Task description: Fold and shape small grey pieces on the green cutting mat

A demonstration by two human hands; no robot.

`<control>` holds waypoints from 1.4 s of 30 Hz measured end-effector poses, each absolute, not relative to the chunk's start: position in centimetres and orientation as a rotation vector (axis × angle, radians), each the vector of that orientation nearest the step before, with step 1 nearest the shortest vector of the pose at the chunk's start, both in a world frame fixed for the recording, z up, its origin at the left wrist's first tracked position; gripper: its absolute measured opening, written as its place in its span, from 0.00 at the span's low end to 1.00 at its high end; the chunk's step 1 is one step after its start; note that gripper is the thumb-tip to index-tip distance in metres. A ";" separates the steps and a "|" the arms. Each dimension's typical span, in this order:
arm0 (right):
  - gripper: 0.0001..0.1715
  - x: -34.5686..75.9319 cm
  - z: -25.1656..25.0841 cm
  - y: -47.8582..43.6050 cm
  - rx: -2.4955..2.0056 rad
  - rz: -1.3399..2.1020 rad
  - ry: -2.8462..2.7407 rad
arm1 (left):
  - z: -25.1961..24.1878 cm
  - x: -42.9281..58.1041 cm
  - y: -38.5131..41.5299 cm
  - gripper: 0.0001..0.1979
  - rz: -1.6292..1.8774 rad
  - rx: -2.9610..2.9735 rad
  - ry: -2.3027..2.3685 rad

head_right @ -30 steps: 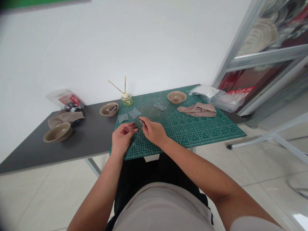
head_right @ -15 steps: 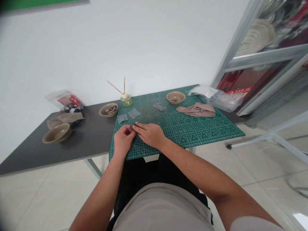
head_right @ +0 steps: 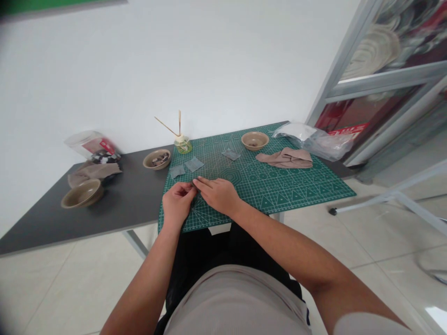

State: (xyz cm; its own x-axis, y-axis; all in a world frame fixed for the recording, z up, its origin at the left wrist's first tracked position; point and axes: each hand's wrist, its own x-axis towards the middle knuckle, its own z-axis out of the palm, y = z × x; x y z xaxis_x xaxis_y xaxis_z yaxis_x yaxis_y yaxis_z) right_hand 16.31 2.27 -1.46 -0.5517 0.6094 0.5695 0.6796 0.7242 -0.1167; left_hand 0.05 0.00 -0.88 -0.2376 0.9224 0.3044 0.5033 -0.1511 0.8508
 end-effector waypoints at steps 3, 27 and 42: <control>0.23 16.3 -1.5 2.2 -0.919 -0.159 -2.350 | -1.0 0.0 0.0 0.09 1.358 1.643 1.723; 0.25 15.9 -1.6 2.3 -1.014 -0.141 -2.324 | -1.6 -0.2 0.2 0.10 1.422 1.533 1.571; 0.24 16.0 -2.1 2.4 -0.835 -0.213 -2.315 | -0.8 0.0 -0.1 0.08 1.375 1.662 1.665</control>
